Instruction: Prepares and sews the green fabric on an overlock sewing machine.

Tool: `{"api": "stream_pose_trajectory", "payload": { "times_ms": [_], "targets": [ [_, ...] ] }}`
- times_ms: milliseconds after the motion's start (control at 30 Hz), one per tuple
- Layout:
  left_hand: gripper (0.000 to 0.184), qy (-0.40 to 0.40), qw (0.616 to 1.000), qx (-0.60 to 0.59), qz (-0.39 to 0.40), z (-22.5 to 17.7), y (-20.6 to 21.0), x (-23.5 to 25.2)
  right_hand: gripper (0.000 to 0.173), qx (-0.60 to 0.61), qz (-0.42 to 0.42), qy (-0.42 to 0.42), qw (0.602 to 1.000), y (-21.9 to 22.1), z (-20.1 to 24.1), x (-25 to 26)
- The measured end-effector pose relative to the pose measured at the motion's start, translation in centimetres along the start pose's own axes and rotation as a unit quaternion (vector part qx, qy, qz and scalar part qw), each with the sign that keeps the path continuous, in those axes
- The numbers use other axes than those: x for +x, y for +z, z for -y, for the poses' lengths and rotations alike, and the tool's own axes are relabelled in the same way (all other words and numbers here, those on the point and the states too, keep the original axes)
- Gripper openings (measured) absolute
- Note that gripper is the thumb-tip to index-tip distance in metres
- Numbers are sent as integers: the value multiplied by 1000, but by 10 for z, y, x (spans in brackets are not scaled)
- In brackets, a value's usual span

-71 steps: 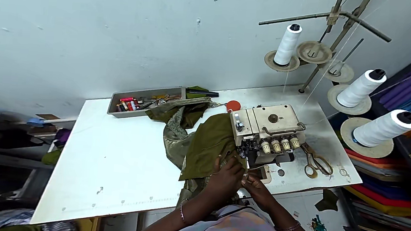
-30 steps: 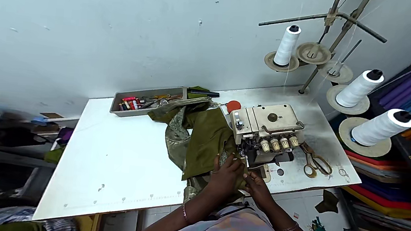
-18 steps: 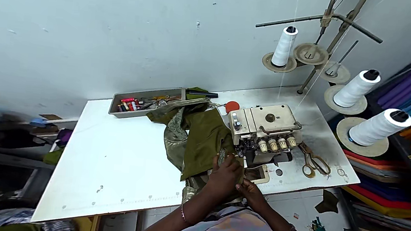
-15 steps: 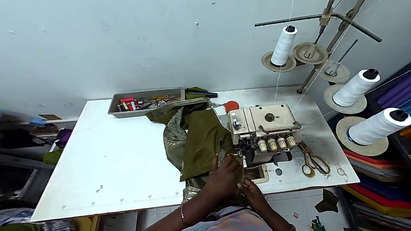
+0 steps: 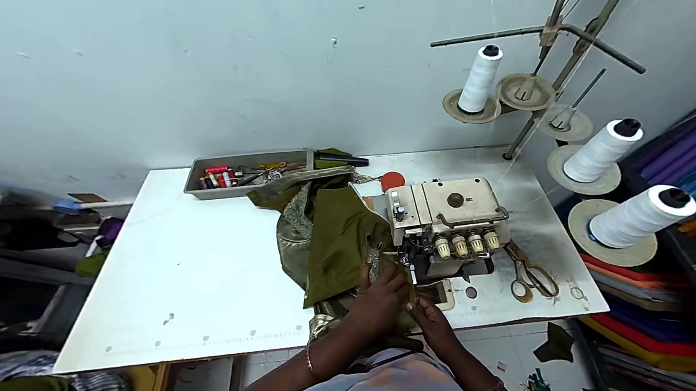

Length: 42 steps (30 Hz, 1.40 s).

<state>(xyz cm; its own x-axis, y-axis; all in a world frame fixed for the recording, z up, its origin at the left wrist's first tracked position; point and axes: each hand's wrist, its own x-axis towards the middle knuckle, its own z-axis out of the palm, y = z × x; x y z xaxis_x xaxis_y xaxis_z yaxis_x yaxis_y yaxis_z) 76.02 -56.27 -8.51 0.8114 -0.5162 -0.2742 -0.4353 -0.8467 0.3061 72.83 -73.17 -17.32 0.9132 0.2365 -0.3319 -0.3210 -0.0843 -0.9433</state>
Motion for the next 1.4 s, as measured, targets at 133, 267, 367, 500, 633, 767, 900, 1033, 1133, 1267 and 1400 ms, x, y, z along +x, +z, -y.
{"api": "stream_pose_trajectory", "payload": {
  "times_ms": [133,267,367,500,633,767,900,1033,1133,1267,1400],
  "targets": [
    [36,35,999,19,-26,3,5,-2,17,12,-6,0,1000,-2,-1,1],
    [39,28,999,34,-18,0,2,-3,18,29,-3,10,1000,-3,-5,3],
    [39,27,998,40,-38,0,2,-3,19,4,-12,7,1000,-3,-3,4],
    [40,32,996,41,-73,3,6,-3,19,-9,-8,5,1000,-5,1,5],
    [39,34,994,46,-96,6,8,-3,19,-29,-5,7,1000,-7,3,7],
    [43,18,996,35,-86,6,5,-1,22,-47,-20,21,998,-8,10,9],
    [46,-4,997,7,-80,7,2,1,23,-57,-23,16,998,-10,13,12],
    [50,-8,998,12,-62,12,5,4,24,-50,-26,30,998,-14,15,14],
    [50,-4,997,7,-73,15,7,5,25,-33,-33,50,998,-15,17,14],
    [47,-18,988,-5,-156,20,17,2,23,-5,-20,51,999,-17,13,15],
    [43,-154,977,-116,-96,22,0,-8,20,15,1,43,999,-20,13,13]
  ]
}}
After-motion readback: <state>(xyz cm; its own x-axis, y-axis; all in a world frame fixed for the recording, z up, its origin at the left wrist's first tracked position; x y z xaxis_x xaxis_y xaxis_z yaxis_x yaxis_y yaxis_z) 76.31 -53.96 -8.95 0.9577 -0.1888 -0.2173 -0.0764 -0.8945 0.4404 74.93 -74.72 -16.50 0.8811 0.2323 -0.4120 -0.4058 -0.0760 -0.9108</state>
